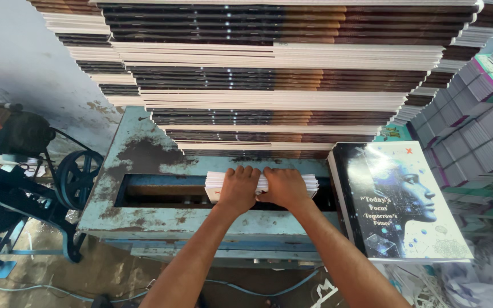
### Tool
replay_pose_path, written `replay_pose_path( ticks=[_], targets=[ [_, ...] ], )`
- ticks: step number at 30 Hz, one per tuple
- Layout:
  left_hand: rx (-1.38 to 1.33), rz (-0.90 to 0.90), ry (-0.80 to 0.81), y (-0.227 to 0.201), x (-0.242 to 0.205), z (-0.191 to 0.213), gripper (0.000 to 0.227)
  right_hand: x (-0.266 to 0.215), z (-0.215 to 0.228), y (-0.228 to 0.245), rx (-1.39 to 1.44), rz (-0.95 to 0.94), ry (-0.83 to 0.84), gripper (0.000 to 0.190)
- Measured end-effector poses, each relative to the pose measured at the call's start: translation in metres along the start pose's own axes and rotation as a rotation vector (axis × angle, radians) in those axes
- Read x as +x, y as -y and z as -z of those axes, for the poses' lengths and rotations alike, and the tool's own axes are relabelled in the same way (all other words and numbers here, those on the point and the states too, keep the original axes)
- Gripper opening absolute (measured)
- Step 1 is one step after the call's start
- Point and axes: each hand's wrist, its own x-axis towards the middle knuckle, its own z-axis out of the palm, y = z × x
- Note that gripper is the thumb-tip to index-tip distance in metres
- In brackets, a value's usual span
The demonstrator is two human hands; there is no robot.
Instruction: The person repeatedly picks up stacks of books from a large pile, places them into a binding machine, and then removes the processed stacks to place them on a separate pile. The task involves handling books and operating a machine.
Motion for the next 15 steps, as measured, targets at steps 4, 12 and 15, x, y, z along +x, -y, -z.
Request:
replay_pose_path(
  ticks=[4,12,15],
  targets=[
    [0.012,-0.014,-0.017,-0.0001,0.0007,0.0000,0.055,-0.0004,0.0001,0.0001,0.002,0.010,-0.016,0.056],
    [0.003,-0.011,-0.021,0.0007,0.0003,-0.0016,0.054,0.0001,0.0006,0.0014,-0.021,-0.011,0.026,0.055],
    [-0.004,-0.014,-0.034,0.0010,0.0001,-0.0036,0.052,0.0012,0.0003,0.0011,-0.036,-0.022,0.041,0.056]
  ],
)
